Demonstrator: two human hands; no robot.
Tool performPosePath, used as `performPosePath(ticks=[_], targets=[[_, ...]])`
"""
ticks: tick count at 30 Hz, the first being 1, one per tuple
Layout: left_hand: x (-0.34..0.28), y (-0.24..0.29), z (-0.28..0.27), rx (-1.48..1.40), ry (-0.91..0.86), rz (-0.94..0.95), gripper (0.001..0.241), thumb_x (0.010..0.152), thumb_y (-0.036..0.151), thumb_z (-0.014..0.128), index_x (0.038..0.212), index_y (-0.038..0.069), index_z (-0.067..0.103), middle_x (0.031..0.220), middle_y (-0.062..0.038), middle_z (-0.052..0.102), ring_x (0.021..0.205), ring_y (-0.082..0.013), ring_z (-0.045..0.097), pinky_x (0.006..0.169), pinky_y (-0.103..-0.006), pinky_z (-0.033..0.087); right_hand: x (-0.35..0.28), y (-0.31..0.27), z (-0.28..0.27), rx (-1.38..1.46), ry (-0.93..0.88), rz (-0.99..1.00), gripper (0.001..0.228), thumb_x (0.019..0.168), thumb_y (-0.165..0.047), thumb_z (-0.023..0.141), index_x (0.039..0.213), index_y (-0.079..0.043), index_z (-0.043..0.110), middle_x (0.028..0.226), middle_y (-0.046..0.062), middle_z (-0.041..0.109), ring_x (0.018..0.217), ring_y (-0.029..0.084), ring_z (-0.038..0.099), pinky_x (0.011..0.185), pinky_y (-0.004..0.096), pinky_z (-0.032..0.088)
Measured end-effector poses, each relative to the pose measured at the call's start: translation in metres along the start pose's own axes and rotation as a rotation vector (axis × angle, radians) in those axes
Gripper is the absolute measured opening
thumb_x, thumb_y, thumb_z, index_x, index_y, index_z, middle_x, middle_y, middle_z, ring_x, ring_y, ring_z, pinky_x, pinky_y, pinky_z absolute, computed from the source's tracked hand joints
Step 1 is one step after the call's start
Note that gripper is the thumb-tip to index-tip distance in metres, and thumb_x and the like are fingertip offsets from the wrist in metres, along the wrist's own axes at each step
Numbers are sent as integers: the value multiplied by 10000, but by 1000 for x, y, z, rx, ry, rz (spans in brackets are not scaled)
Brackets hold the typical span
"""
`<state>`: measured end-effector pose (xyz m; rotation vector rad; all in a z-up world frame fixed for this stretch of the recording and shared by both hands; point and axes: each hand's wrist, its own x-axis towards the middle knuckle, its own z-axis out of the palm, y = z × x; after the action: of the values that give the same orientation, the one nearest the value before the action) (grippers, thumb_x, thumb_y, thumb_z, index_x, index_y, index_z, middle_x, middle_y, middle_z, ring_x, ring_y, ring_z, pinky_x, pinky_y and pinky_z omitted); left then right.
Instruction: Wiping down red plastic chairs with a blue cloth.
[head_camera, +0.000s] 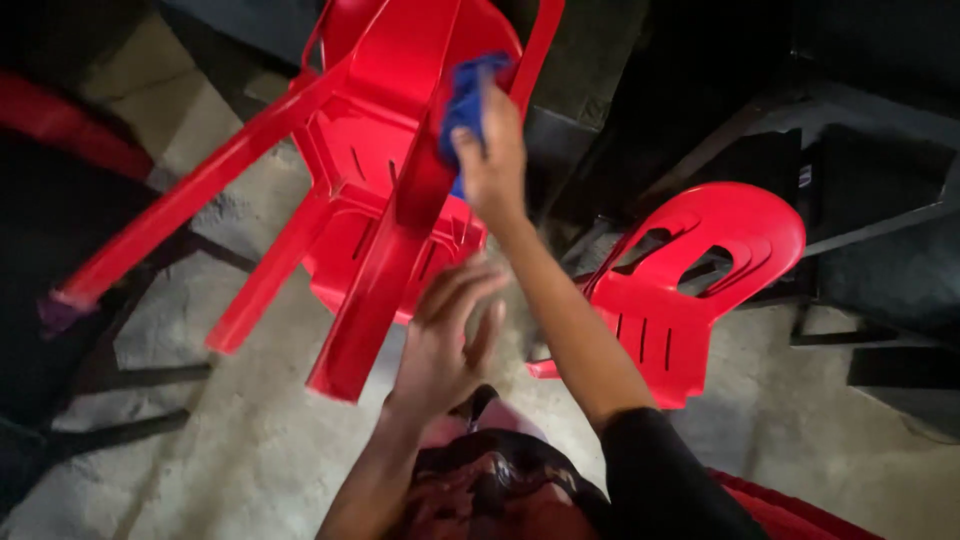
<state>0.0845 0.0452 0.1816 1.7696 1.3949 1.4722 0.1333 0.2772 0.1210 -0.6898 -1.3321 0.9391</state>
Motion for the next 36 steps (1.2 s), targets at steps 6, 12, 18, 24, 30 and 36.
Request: performPosePath(ticks=[6,12,18,24,30,36], targets=[[56,-20,14,532,194,68,289,974,169,670,1242,61,676,1288,-98,687,1209,-289,654,1233,-672,223,-11,153,-26,-590,-374,-297,503,999,-106,576,1498,-76,522,1469,135,609,1411,302,571,1275,383,346],[75,-50,45,837,182,-59,497,904,335,703,1256,-9,636,1408,-215,529,1366,-478,494,1158,-670,258,-27,125,-71,-665,-305,-432,515,1014,-136,535,1502,8,453,1530,187,521,1428,370,506,1258,460,283],[149,-96,81,652,155,-3,326,1005,224,627,1267,31,635,1403,-203,624,1401,-389,540,1211,-569,383,-40,160,-107,-177,104,173,323,1070,-197,627,1287,39,588,1220,166,606,1057,170,607,921,325,508],[209,-142,105,629,121,-83,442,1047,276,529,1398,35,648,1271,-182,688,1182,-363,634,1168,-635,309,-23,168,-71,-538,-159,130,533,1034,-341,537,1463,-31,474,1367,210,517,1202,352,489,1029,462,377],[216,-153,107,990,137,-237,612,1045,516,439,1263,-21,633,1190,-204,697,1147,-387,652,1162,-596,321,46,279,-104,-495,-336,-57,634,1109,-324,419,1608,33,258,1672,289,206,1568,450,182,1279,527,147],[215,-173,110,930,71,-257,545,1041,422,460,1287,-32,634,1182,-246,694,1104,-386,642,1197,-617,293,243,222,-89,-896,-329,-175,565,1125,-375,469,1541,6,448,1624,315,297,1535,485,236,1258,629,62]])
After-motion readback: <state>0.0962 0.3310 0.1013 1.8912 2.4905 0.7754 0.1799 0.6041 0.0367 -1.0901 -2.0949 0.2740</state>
